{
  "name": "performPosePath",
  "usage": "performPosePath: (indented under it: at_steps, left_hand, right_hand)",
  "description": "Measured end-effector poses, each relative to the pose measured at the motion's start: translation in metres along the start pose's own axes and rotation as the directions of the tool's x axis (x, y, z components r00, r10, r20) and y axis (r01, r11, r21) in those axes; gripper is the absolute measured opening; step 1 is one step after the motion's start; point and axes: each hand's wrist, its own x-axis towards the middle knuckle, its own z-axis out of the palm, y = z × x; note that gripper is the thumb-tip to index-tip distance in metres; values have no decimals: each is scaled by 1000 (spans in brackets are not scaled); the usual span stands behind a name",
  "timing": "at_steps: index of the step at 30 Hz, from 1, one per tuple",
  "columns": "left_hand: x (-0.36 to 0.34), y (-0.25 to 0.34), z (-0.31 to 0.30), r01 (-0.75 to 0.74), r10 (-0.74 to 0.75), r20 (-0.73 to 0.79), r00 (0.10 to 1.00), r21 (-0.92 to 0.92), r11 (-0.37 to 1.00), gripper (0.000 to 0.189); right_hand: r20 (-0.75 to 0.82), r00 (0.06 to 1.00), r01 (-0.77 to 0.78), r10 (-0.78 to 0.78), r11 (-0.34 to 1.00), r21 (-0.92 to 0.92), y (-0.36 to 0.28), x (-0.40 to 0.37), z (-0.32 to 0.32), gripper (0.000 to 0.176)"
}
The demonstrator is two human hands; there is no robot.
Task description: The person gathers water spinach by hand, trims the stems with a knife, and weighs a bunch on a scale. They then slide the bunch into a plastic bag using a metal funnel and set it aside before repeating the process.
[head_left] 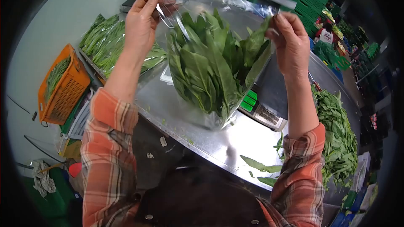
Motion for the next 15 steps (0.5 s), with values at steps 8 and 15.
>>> performPosePath:
  at_steps: [8,15]
  left_hand:
    - [-95,67,-49,0,-7,27,1000,243,970,23]
    - [-325,-26,-159,679,-872,90,481,591,436,16]
  right_hand:
    - [145,982,158,-117,936,-315,-20,-78,1,15]
    - [171,714,-392,678,591,-705,74,-344,-12,20]
